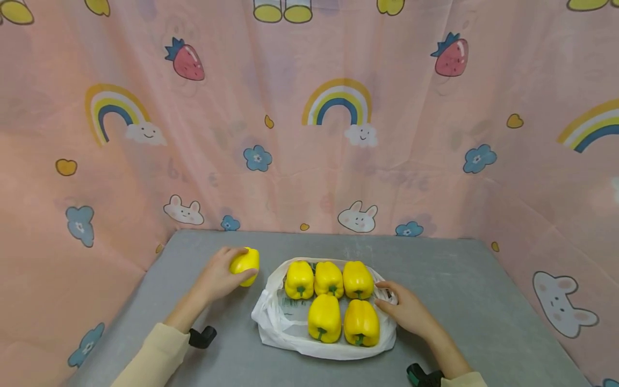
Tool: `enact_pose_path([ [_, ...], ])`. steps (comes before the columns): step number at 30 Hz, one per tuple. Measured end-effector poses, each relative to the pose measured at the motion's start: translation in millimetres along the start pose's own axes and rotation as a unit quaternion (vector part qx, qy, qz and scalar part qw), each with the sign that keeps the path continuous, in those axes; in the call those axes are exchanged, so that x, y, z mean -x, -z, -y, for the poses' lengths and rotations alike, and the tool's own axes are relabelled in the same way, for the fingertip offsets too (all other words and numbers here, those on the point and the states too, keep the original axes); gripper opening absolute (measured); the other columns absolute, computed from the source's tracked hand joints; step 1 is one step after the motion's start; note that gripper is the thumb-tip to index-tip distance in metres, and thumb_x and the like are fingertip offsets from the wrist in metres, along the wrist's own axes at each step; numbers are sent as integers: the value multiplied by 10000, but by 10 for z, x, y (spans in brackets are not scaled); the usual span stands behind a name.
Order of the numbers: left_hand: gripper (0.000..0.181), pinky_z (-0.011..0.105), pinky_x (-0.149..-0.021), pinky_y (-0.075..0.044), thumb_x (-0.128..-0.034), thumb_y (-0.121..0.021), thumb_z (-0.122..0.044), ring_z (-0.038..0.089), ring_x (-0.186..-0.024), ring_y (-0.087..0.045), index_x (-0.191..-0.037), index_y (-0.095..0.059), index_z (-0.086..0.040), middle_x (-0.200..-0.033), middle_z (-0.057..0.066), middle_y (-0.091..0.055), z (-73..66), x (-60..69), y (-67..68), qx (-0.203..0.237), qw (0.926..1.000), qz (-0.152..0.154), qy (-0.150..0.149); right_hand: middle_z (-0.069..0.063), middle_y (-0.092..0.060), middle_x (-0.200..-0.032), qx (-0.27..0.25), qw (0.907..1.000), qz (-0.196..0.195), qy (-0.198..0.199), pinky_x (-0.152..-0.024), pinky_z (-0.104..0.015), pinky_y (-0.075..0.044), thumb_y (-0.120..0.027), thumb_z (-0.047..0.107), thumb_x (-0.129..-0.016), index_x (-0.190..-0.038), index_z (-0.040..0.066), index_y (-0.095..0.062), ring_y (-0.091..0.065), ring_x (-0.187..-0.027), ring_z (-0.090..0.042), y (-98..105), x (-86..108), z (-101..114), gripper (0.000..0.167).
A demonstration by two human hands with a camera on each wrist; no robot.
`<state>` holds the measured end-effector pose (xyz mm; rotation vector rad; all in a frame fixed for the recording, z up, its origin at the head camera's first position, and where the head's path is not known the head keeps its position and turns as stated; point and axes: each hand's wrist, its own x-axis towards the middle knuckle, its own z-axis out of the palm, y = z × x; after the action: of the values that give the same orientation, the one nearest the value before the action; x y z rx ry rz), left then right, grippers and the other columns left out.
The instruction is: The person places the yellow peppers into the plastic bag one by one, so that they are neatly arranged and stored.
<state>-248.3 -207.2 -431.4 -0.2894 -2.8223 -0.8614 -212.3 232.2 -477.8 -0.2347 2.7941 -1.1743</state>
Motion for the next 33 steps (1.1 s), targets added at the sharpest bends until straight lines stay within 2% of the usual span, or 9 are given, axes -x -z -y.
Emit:
enact_pose_path([
  [11, 585, 419, -838, -529, -874, -793, -390, 269, -1029, -568, -1356, -626, -103, -1246, 109, -590, -239, 98, 64, 249, 9984, -229, -442, -216, -558, -1421, 39, 9999, -55, 80, -1085, -673, -345, -672, 293, -985, -1384, 8, -577, -446, -1359, -468, -2, -4, -17, 499],
  [15, 596, 400, -833, -537, -868, -798, -410, 251, -1024, -567, -1357, -628, -116, -1247, 91, -587, -345, 140, 78, 301, 9979, -218, -536, -215, -559, -1420, 56, 10000, -54, 55, -1083, -674, -347, -675, 310, -983, -1387, 13, -577, -450, -1356, -467, -1, -5, -20, 510],
  [22, 580, 403, -858, -548, -862, -809, -410, 249, -1046, -578, -1334, -641, -117, -1252, 76, -589, -495, 209, 63, 414, 9967, -47, -692, -224, -560, -1413, 28, 10000, -8, 75, -1072, -677, -357, -682, 320, -980, -1383, 12, -579, -454, -1349, -472, 19, -2, 2, 518],
  [33, 551, 364, -849, -555, -866, -802, -441, 189, -1019, -589, -1307, -656, -144, -1221, 27, -605, -613, 319, -51, 724, 9933, 307, -853, -219, -561, -1417, 59, 10000, 7, 32, -1070, -676, -359, -676, 303, -985, -1383, 17, -580, -455, -1350, -469, 20, -6, 9, 499],
])
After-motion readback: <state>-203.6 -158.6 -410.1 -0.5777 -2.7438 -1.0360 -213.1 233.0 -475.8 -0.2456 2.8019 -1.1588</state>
